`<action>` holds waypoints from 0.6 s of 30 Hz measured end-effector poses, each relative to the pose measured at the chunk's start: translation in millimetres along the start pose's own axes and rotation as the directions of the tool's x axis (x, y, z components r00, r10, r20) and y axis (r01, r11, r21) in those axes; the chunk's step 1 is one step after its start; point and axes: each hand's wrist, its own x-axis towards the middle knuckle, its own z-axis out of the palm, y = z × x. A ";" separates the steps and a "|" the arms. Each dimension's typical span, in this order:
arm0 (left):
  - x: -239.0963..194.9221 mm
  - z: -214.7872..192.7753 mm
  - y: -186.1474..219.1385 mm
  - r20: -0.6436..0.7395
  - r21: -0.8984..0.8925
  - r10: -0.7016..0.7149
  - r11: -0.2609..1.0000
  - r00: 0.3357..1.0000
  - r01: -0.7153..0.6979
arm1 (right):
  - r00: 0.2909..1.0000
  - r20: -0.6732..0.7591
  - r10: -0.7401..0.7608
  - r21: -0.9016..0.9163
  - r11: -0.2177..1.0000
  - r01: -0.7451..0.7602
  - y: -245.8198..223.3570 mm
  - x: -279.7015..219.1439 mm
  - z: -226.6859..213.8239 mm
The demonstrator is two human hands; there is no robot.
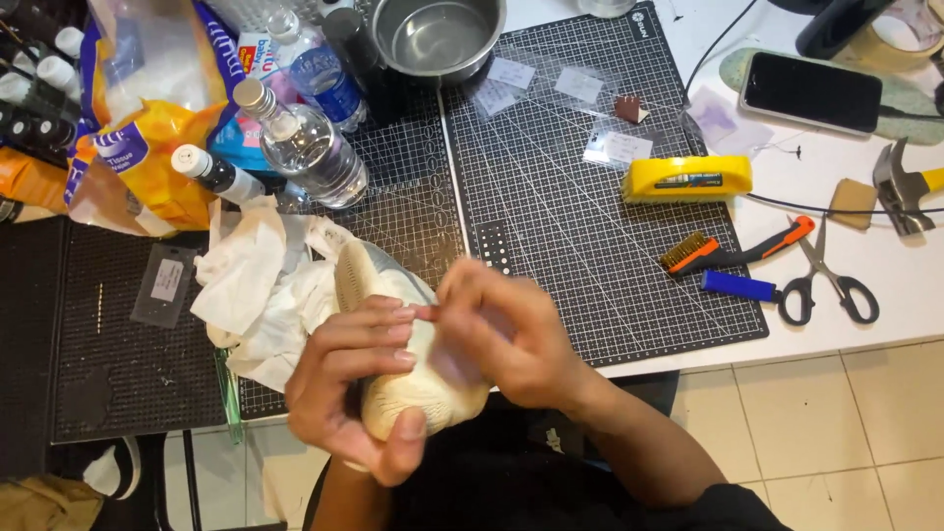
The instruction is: The person cleans a white sneaker using a purple eraser and a yellow brush. They scrub the side panels, the toe box, and the heel area of the shoe, rotating it to access different surfaces. The person alternates between the eraser and the brush to remove dirt from the shoe's upper and sole.
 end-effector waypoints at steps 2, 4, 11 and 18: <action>-1.6 1.0 3.1 0.040 0.025 -0.004 1.000 0.999 0.003 | 0.978 -0.124 0.166 -0.092 0.980 -0.178 -7.4 5.7 5.6; 1.1 3.8 0.3 0.082 0.035 0.012 0.999 0.997 -0.014 | 0.918 -0.268 0.292 -0.171 0.923 -0.344 -11.9 10.9 1.8; -8.1 2.9 -6.7 0.066 0.082 0.034 0.996 0.997 -0.039 | 0.979 -0.067 0.195 -0.089 0.976 -0.200 -16.9 8.8 1.9; -13.6 7.2 -2.4 0.035 0.205 0.062 0.976 0.997 -0.068 | 0.957 -0.154 0.245 -0.273 0.920 -0.280 -31.9 1.5 4.2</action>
